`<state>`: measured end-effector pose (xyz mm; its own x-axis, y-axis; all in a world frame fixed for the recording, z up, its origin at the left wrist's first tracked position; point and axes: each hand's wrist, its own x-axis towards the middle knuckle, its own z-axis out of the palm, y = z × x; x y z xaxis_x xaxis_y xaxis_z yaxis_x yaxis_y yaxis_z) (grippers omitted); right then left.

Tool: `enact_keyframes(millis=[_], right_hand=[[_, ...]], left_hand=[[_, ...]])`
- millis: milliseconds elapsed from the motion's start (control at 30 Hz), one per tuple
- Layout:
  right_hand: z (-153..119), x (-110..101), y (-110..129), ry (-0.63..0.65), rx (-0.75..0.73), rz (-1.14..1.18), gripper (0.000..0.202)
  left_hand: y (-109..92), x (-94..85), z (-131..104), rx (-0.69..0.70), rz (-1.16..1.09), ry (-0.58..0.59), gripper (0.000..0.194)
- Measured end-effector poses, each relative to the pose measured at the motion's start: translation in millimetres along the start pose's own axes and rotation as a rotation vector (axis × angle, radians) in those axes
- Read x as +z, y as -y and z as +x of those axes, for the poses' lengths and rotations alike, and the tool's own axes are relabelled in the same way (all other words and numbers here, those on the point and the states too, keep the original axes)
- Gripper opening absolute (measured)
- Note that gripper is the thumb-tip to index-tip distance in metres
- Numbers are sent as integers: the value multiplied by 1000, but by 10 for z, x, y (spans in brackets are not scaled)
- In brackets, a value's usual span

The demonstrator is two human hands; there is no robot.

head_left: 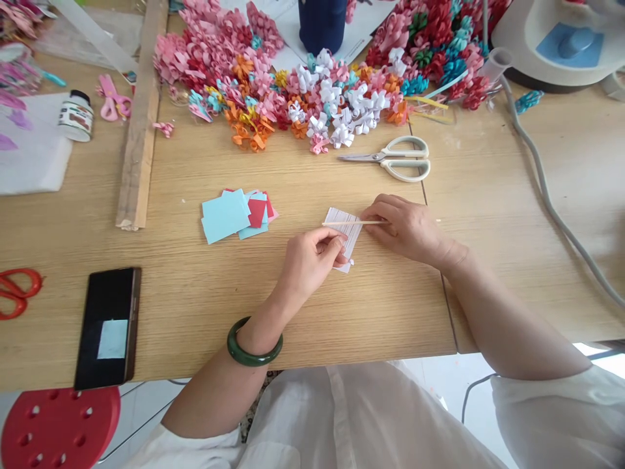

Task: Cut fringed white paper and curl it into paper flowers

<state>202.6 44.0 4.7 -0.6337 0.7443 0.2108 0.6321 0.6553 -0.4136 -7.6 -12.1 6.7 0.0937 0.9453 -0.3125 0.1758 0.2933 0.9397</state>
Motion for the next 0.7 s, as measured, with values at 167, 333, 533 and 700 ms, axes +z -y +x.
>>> enact_keyframes(millis=[167,333,533,700], right_hand=[[7,10,-15,-2,-12,-23,14],[34,44,16,20,-31,-100,16],[11,23,31,-12,-48,-49,14],[14,-22,53,-35,-80,-85,18]], left_hand=[[8,8,1,-20,-21,-3,16],[22,7,-3,13,33,-4,15],[31,20,-8,59,90,-35,17],[-16,37,-37,47,50,-56,18]])
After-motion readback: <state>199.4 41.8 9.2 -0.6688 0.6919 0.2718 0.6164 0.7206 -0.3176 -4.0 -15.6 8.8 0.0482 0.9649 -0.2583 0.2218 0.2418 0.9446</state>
